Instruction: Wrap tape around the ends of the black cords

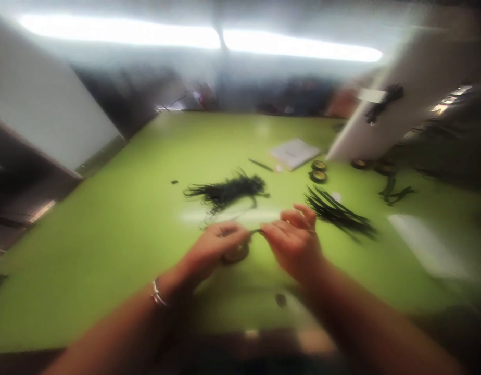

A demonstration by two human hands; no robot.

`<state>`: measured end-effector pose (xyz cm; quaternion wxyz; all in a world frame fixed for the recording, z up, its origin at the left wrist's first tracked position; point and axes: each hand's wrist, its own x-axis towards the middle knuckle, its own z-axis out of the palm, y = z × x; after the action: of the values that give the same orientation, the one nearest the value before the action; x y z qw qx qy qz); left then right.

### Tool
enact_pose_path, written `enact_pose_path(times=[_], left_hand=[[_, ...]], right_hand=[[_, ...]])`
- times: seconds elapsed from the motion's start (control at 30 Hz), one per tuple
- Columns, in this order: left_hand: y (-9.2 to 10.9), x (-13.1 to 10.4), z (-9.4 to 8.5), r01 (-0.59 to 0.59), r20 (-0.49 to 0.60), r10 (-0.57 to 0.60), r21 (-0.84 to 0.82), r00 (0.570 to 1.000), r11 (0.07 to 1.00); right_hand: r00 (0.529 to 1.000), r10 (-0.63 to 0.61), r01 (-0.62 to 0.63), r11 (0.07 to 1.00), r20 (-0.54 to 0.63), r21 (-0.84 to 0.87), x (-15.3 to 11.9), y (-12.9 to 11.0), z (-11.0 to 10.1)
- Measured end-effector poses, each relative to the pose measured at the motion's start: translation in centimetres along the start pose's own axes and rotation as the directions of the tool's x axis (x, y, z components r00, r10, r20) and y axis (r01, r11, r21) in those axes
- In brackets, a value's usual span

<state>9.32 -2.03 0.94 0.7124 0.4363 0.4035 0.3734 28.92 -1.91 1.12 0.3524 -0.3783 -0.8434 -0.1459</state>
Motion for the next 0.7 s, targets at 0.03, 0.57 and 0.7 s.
enact_pose_path(times=[0.03, 0.57, 0.7], left_hand=[[-0.1, 0.0, 0.1, 0.010, -0.018, -0.010, -0.038, 1.000, 0.999], [-1.4, 0.7, -0.3, -0.432, 0.134, 0.512, 0.733, 0.849, 0.525], [-0.6, 0.5, -0.3, -0.396, 0.111, 0.458, 0.702, 0.882, 0.592]], right_hand=[[1.000, -0.008, 0.008, 1.000, -0.004, -0.008, 0.0, -0.1, 0.1], [0.776, 0.185, -0.511, 0.745, 0.603, 0.429, 0.3, 0.1, 0.3], [0.909, 0.112, -0.301, 0.844, 0.402, 0.445, 0.2, 0.6, 0.3]])
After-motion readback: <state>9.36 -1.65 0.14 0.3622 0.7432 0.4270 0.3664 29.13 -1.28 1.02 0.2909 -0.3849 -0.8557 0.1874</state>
